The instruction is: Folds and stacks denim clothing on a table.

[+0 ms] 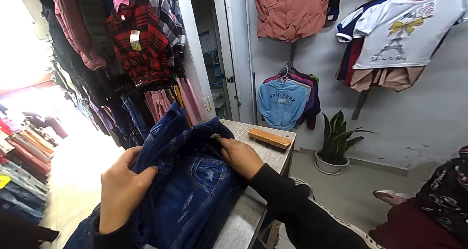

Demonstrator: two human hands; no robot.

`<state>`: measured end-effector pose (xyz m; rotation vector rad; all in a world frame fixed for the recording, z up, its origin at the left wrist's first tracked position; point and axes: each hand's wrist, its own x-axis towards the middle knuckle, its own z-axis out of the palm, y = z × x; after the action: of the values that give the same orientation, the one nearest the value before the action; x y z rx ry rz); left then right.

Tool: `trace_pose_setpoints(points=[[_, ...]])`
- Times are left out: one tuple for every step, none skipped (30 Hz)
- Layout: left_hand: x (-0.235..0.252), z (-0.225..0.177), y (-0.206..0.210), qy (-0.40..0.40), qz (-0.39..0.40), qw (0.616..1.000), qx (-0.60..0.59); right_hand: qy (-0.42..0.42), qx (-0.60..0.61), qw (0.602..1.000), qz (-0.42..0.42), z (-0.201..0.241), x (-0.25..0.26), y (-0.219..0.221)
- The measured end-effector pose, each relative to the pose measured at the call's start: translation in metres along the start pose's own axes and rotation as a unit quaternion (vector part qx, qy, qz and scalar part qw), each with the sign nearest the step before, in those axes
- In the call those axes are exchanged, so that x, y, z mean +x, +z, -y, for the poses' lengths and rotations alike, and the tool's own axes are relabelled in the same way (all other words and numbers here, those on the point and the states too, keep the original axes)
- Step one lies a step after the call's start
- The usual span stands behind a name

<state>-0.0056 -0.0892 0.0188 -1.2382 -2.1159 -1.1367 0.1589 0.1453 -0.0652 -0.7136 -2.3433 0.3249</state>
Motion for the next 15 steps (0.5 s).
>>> trace_pose_setpoints(points=[[-0.002, -0.002, 0.001, 0.02, -0.005, 1.0, 0.007, -0.025, 0.018, 0.999, -0.027, -0.007, -0.001, 0.007], [-0.005, -0.002, 0.004, 0.058, -0.001, 0.998, 0.016, -0.043, 0.046, 0.997, -0.048, -0.014, -0.004, 0.011], [-0.009, -0.004, 0.008, 0.113, 0.018, 0.993, 0.026, -0.048, 0.076, 0.994, -0.065, -0.018, -0.006, 0.012], [-0.012, -0.006, 0.013, 0.166, 0.06, 0.984, 0.026, -0.041, 0.108, 0.99, -0.081, -0.022, -0.01, 0.011], [-0.016, -0.009, 0.021, 0.207, 0.119, 0.971, 0.023, -0.026, 0.14, 0.985, -0.098, -0.026, -0.013, 0.009], [-0.02, -0.014, 0.029, 0.237, 0.179, 0.955, 0.021, -0.006, 0.165, 0.979, -0.115, -0.029, -0.019, 0.008], [-0.023, -0.018, 0.037, 0.257, 0.232, 0.938, 0.018, 0.015, 0.183, 0.975, -0.127, -0.031, -0.025, 0.009], [-0.024, -0.021, 0.041, 0.268, 0.274, 0.923, 0.01, 0.029, 0.195, 0.972, -0.131, -0.034, -0.033, 0.012], [-0.022, -0.021, 0.039, 0.27, 0.309, 0.912, -0.004, 0.035, 0.205, 0.97, -0.127, -0.036, -0.043, 0.015], [-0.016, -0.016, 0.032, 0.266, 0.324, 0.907, -0.031, 0.036, 0.216, 0.968, -0.123, -0.038, -0.054, 0.02], [-0.009, -0.007, 0.02, 0.252, 0.311, 0.914, -0.061, 0.037, 0.225, 0.967, -0.118, -0.04, -0.067, 0.026], [0.0, 0.006, 0.006, 0.212, 0.277, 0.934, -0.078, 0.041, 0.23, 0.966, -0.11, -0.039, -0.082, 0.031], [0.009, 0.018, -0.007, 0.143, 0.226, 0.96, -0.076, 0.041, 0.234, 0.966, -0.102, -0.036, -0.097, 0.034], [0.019, 0.031, -0.017, 0.065, 0.171, 0.981, -0.068, 0.041, 0.242, 0.966, -0.086, -0.028, -0.114, 0.035], [0.026, 0.046, -0.019, -0.009, 0.139, 0.989, -0.052, 0.041, 0.255, 0.964, -0.061, -0.016, -0.132, 0.034]])
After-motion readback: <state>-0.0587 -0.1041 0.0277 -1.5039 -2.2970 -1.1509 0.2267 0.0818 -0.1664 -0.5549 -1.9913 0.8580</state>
